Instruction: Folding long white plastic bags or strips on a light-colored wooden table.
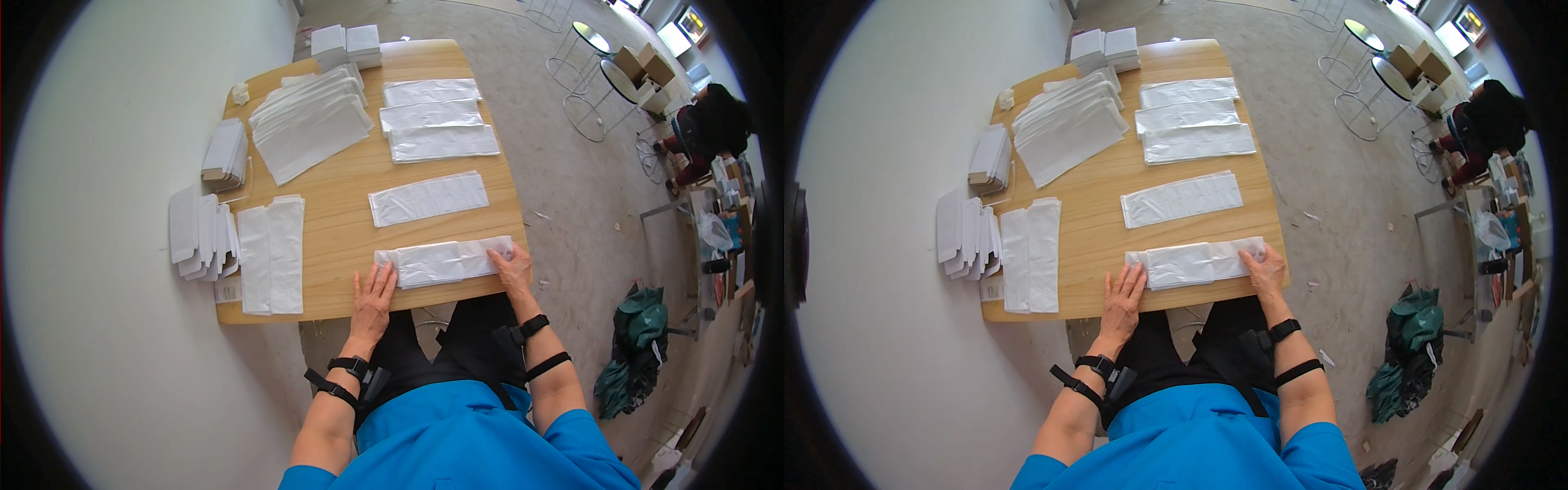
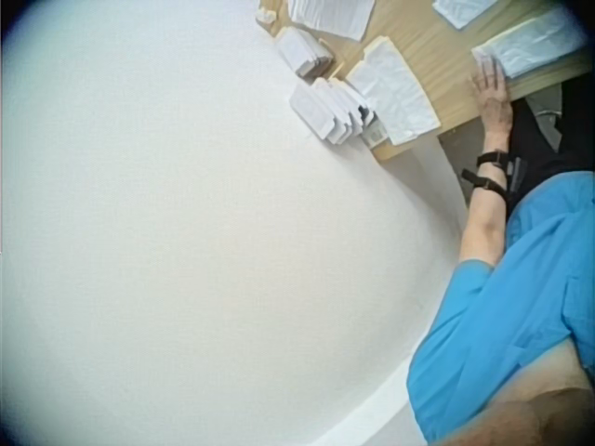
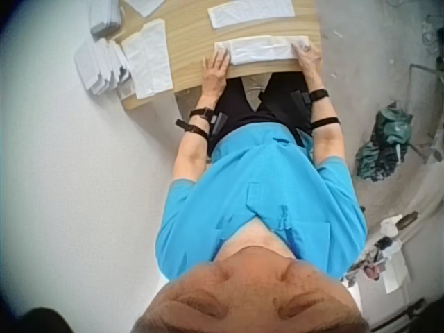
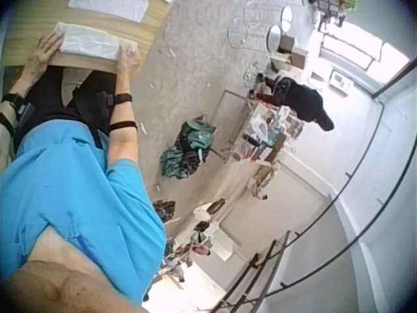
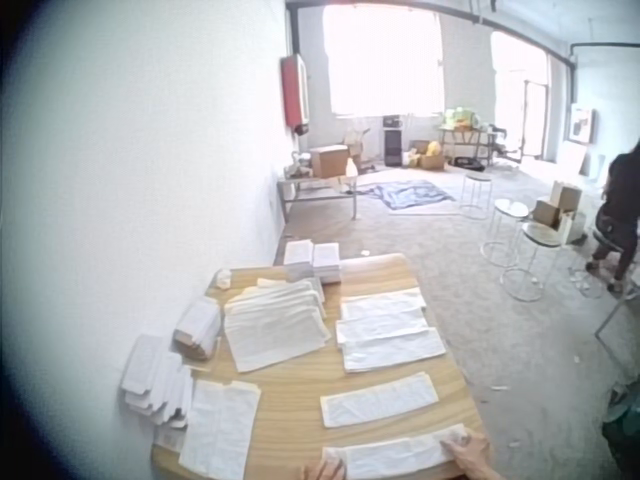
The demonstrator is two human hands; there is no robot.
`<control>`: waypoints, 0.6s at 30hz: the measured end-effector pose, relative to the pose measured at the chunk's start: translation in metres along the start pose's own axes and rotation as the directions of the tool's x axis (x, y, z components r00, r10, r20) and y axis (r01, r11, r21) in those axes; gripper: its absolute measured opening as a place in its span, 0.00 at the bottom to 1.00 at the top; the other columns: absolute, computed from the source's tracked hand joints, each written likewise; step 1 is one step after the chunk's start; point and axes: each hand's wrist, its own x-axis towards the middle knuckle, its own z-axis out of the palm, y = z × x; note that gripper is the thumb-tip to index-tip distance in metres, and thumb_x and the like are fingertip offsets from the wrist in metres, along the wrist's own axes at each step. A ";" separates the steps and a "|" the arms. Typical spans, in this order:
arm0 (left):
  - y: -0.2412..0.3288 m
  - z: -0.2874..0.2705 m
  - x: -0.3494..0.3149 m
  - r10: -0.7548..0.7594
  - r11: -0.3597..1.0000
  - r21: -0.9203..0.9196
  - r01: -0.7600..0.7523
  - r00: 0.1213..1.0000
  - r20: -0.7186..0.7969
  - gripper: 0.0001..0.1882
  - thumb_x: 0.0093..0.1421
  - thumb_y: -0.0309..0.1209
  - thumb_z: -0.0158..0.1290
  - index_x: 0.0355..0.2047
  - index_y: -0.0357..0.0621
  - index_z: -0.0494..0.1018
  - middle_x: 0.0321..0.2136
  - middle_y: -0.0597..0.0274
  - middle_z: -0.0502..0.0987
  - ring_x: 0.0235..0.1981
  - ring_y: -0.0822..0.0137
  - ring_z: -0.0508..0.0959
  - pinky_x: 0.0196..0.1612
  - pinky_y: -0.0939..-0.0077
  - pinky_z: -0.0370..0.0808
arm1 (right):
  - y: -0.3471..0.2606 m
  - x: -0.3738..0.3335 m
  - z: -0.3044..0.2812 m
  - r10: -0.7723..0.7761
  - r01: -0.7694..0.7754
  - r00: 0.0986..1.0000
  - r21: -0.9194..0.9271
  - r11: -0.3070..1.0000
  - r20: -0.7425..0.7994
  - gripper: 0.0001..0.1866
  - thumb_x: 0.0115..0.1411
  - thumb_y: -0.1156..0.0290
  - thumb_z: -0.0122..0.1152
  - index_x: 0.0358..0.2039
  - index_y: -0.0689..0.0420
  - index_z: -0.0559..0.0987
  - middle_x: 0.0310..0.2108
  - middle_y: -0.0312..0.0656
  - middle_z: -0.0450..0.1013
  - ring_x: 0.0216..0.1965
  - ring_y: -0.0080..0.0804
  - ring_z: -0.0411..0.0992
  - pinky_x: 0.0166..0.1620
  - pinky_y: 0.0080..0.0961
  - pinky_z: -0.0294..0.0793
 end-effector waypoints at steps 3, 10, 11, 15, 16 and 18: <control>-0.001 0.000 0.000 -0.005 1.000 0.001 0.005 1.000 0.016 0.27 0.57 0.23 0.44 0.58 0.50 0.65 0.63 0.70 0.59 0.65 0.64 0.56 0.66 0.50 0.47 | -0.005 0.000 0.000 0.003 -0.006 0.999 -0.072 0.997 -0.040 0.16 0.47 0.64 0.70 0.33 0.60 0.80 0.25 0.40 0.77 0.27 0.29 0.73 0.34 0.27 0.72; 0.000 -0.001 0.000 -0.011 0.999 -0.037 0.012 1.000 0.016 0.26 0.57 0.22 0.43 0.58 0.50 0.65 0.63 0.69 0.59 0.65 0.65 0.56 0.66 0.49 0.47 | -0.033 -0.010 -0.006 -0.253 -0.021 0.883 -0.571 0.821 -0.396 0.16 0.51 0.68 0.64 0.40 0.59 0.75 0.32 0.46 0.73 0.30 0.39 0.74 0.36 0.33 0.73; -0.001 -0.001 -0.001 -0.013 0.999 -0.034 0.014 1.000 0.018 0.26 0.57 0.22 0.43 0.58 0.50 0.65 0.63 0.69 0.59 0.65 0.65 0.56 0.66 0.49 0.47 | -0.044 -0.013 -0.006 -0.415 0.131 0.829 -0.592 0.795 -0.375 0.15 0.52 0.72 0.60 0.41 0.60 0.74 0.33 0.47 0.72 0.31 0.40 0.73 0.36 0.34 0.73; -0.002 0.000 -0.003 -0.013 0.999 -0.037 0.012 1.000 -0.012 0.27 0.56 0.21 0.44 0.57 0.49 0.66 0.62 0.68 0.61 0.64 0.63 0.58 0.65 0.48 0.48 | -0.093 -0.055 0.035 -0.307 0.311 0.950 -0.139 0.940 0.052 0.11 0.55 0.81 0.52 0.39 0.63 0.74 0.33 0.48 0.74 0.32 0.41 0.74 0.37 0.31 0.74; -0.001 0.000 -0.001 0.001 0.999 -0.043 -0.002 0.999 -0.038 0.28 0.54 0.20 0.45 0.57 0.48 0.66 0.62 0.67 0.61 0.64 0.61 0.58 0.65 0.48 0.49 | -0.089 -0.063 0.055 -0.301 0.303 0.949 -0.007 0.953 0.098 0.09 0.56 0.80 0.55 0.38 0.61 0.77 0.33 0.44 0.76 0.33 0.31 0.75 0.38 0.25 0.74; -0.002 0.003 -0.001 0.006 0.999 -0.040 -0.008 0.999 -0.042 0.28 0.54 0.20 0.45 0.57 0.48 0.66 0.61 0.67 0.62 0.64 0.61 0.59 0.64 0.47 0.50 | -0.094 -0.074 0.091 -0.073 -0.019 0.956 0.312 0.950 0.283 0.10 0.59 0.79 0.53 0.42 0.64 0.75 0.35 0.42 0.76 0.36 0.26 0.76 0.41 0.21 0.76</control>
